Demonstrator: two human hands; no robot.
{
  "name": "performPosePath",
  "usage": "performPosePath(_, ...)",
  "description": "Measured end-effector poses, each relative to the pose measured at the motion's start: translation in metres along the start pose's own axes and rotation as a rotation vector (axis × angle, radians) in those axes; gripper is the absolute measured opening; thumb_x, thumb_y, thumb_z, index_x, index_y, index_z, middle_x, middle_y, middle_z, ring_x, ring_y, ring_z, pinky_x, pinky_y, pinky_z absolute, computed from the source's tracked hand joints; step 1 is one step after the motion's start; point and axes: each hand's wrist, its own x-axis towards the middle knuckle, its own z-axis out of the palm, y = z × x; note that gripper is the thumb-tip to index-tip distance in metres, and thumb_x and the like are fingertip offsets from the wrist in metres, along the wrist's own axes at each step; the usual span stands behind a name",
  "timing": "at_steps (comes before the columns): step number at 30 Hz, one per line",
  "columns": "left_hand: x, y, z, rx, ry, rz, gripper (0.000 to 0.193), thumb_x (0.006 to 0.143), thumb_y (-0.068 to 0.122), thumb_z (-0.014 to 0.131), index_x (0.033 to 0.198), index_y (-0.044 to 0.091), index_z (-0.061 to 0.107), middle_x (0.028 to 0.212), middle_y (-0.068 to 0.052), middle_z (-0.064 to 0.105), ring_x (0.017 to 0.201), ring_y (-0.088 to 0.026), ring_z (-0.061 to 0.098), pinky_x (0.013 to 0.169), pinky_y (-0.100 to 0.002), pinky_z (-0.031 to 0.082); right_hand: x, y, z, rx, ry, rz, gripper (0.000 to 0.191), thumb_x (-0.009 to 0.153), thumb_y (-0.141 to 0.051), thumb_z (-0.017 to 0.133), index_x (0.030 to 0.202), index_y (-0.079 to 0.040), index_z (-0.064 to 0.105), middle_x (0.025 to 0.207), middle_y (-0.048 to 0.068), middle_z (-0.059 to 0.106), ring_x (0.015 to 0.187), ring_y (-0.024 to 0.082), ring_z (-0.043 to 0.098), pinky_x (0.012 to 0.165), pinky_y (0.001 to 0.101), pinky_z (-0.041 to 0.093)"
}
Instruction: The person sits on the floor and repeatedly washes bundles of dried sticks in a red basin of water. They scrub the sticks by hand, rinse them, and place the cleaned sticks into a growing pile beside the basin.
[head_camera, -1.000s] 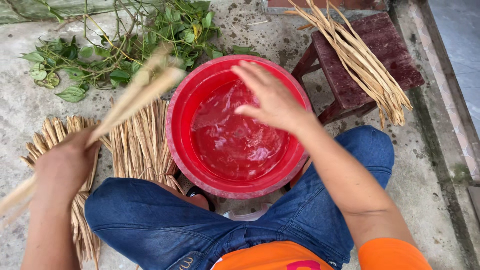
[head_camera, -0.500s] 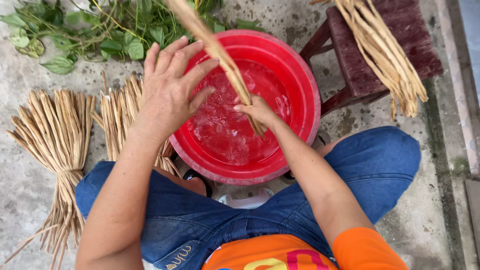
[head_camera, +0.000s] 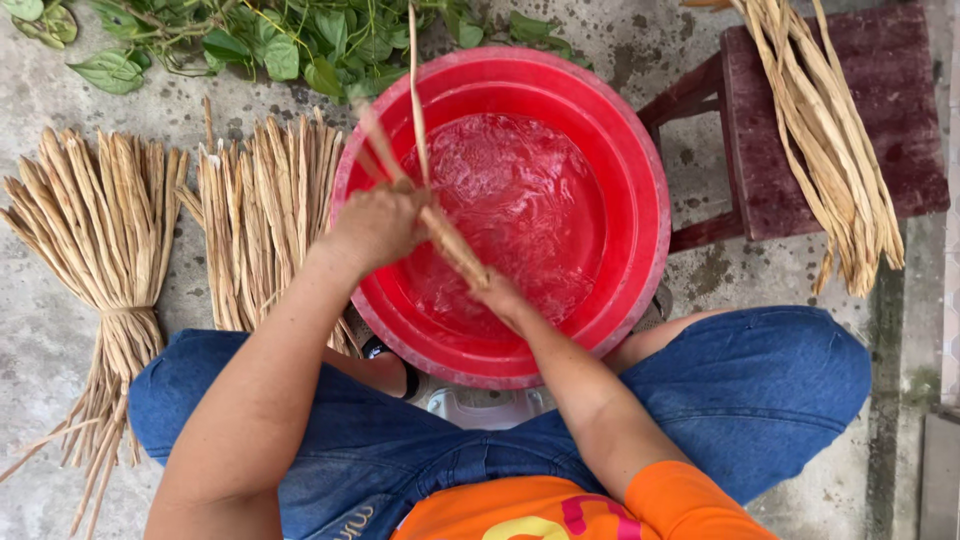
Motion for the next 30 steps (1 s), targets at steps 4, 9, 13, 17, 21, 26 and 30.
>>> performPosePath(4, 0.011, -0.006, 0.015, -0.001, -0.182, -0.087, 0.051, 0.095, 0.037, 0.067, 0.141, 0.019, 0.054, 0.131, -0.015, 0.063, 0.117, -0.032, 0.065, 0.101, -0.051, 0.053, 0.026, 0.026, -0.028, -0.219, 0.129, 0.322, 0.035, 0.089, -0.035, 0.078, 0.113, -0.010, 0.072, 0.097, 0.015, 0.072, 0.085, 0.026, 0.067, 0.073, 0.0409, 0.053)
performPosePath(9, 0.015, -0.023, 0.030, -0.005, -0.197, -0.150, 0.053, 0.097, 0.039, 0.064, 0.144, 0.018, 0.051, 0.137, -0.016, 0.058, 0.121, -0.034, 0.062, 0.104, -0.051, 0.050, 0.046, 0.051, -0.072, -0.013, 0.665, 0.430, 0.028, 0.091, -0.031, 0.070, 0.100, -0.005, 0.071, 0.073, 0.011, 0.068, 0.061, 0.026, 0.069, 0.052, 0.0421, 0.052)
performPosePath(13, 0.017, -0.027, 0.048, -0.044, -0.248, -0.206, 0.054, 0.096, 0.039, 0.065, 0.145, 0.021, 0.051, 0.134, -0.014, 0.062, 0.125, -0.031, 0.061, 0.106, -0.049, 0.050, 0.033, 0.061, -0.053, 0.064, 0.429, 0.340, 0.023, 0.092, -0.022, 0.071, 0.104, -0.002, 0.072, 0.073, 0.010, 0.067, 0.058, 0.024, 0.064, 0.050, 0.0417, 0.049)
performPosePath(17, 0.035, -0.029, 0.068, -0.031, -0.268, -0.169, 0.054, 0.095, 0.041, 0.064, 0.144, 0.021, 0.052, 0.136, -0.013, 0.061, 0.127, -0.031, 0.059, 0.106, -0.048, 0.049, 0.026, 0.045, -0.026, 0.004, 0.073, 0.298, 0.023, 0.088, -0.012, 0.072, 0.109, -0.003, 0.069, 0.079, 0.009, 0.070, 0.058, 0.020, 0.064, 0.049, 0.0390, 0.051)
performPosePath(21, 0.051, -0.031, 0.090, -0.094, -0.368, -0.174, 0.053, 0.097, 0.043, 0.061, 0.145, 0.022, 0.052, 0.140, -0.013, 0.061, 0.131, -0.031, 0.057, 0.109, -0.047, 0.047, 0.030, 0.001, -0.017, -0.004, 0.031, 0.250, 0.027, 0.088, -0.006, 0.069, 0.115, -0.005, 0.063, 0.081, 0.009, 0.071, 0.054, 0.016, 0.063, 0.046, 0.0353, 0.052)
performPosePath(26, 0.057, -0.025, 0.097, -0.171, -0.272, -0.128, 0.062, 0.096, 0.041, 0.063, 0.151, 0.020, 0.046, 0.141, -0.018, 0.059, 0.131, -0.033, 0.056, 0.111, -0.046, 0.045, 0.025, -0.058, -0.039, 0.307, 0.373, 0.041, 0.032, 0.101, -0.018, 0.065, 0.129, -0.008, 0.050, 0.074, 0.005, 0.061, 0.050, 0.013, 0.053, 0.042, 0.0297, 0.045)
performPosePath(30, 0.063, -0.004, 0.105, -0.406, -0.218, -0.268, 0.072, 0.096, 0.049, 0.056, 0.158, 0.019, 0.035, 0.141, -0.020, 0.060, 0.132, -0.033, 0.058, 0.113, -0.047, 0.045, 0.007, -0.067, -0.032, 0.156, 0.093, 0.228, 0.047, 0.098, -0.022, 0.066, 0.142, -0.019, 0.050, 0.078, 0.001, 0.067, 0.054, 0.011, 0.055, 0.045, 0.0246, 0.050)
